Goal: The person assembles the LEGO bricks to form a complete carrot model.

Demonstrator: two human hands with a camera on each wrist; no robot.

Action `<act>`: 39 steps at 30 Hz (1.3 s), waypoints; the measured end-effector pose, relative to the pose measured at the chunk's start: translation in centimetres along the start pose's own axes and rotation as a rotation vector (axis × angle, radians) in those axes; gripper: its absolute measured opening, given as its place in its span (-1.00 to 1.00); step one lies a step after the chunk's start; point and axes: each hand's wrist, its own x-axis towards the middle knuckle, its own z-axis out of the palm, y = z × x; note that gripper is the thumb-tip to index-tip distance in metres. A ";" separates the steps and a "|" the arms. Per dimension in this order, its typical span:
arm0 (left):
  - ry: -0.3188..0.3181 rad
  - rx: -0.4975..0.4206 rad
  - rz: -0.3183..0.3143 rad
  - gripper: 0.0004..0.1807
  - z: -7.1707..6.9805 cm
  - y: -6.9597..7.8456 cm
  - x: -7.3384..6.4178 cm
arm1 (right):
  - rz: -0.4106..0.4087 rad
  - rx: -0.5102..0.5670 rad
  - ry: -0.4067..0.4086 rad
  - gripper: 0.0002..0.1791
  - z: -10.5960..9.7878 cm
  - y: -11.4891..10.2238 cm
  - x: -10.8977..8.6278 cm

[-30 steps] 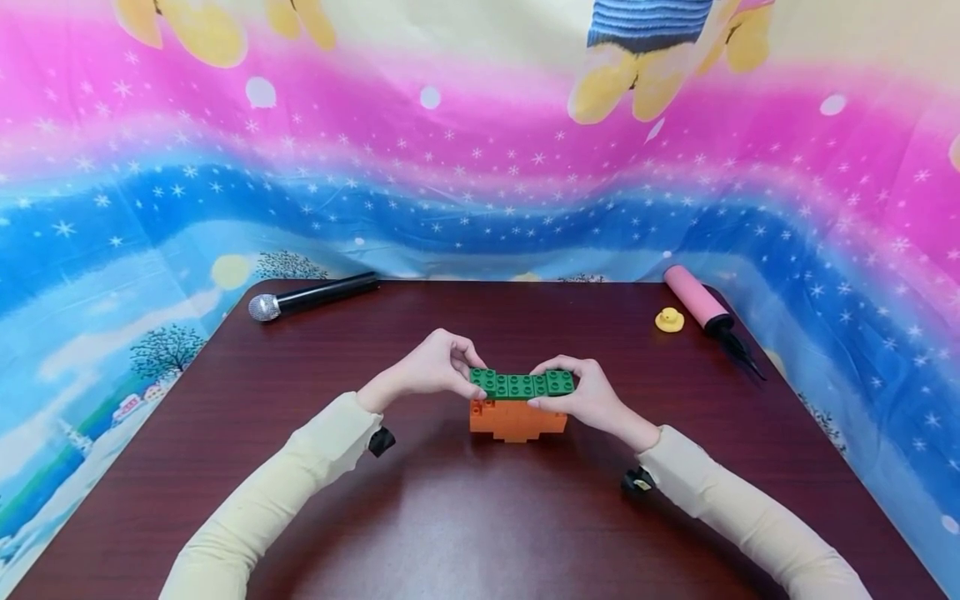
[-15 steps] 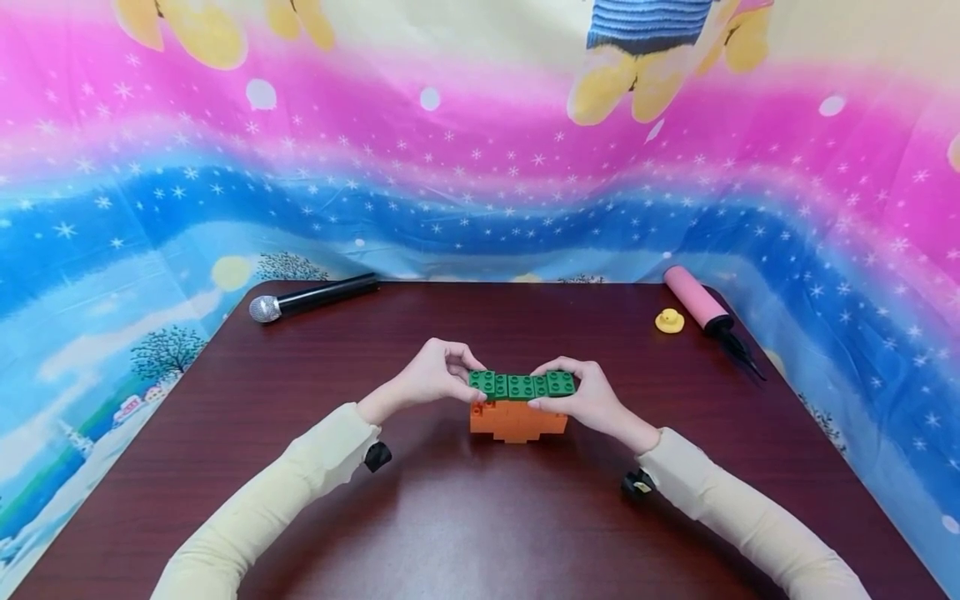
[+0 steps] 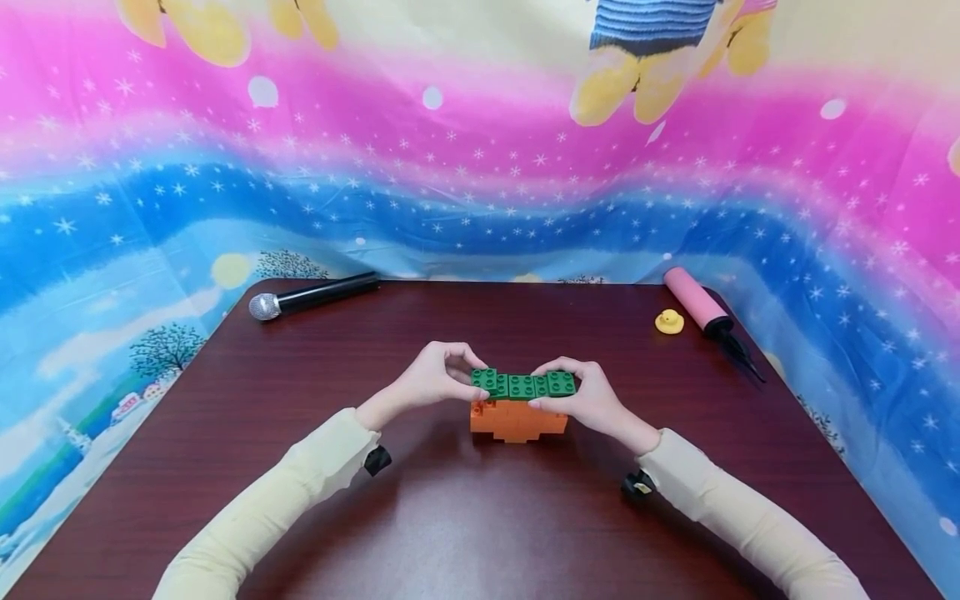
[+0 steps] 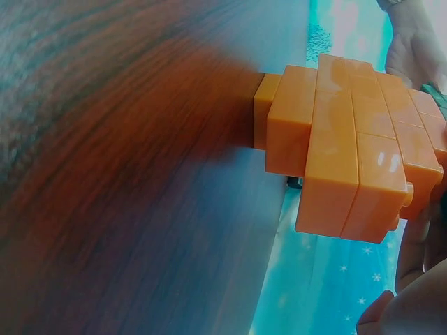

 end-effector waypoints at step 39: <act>0.000 0.137 -0.111 -0.71 -0.5 1.9 0.7 | -0.017 -0.003 -0.008 -0.67 -0.1 -0.3 0.0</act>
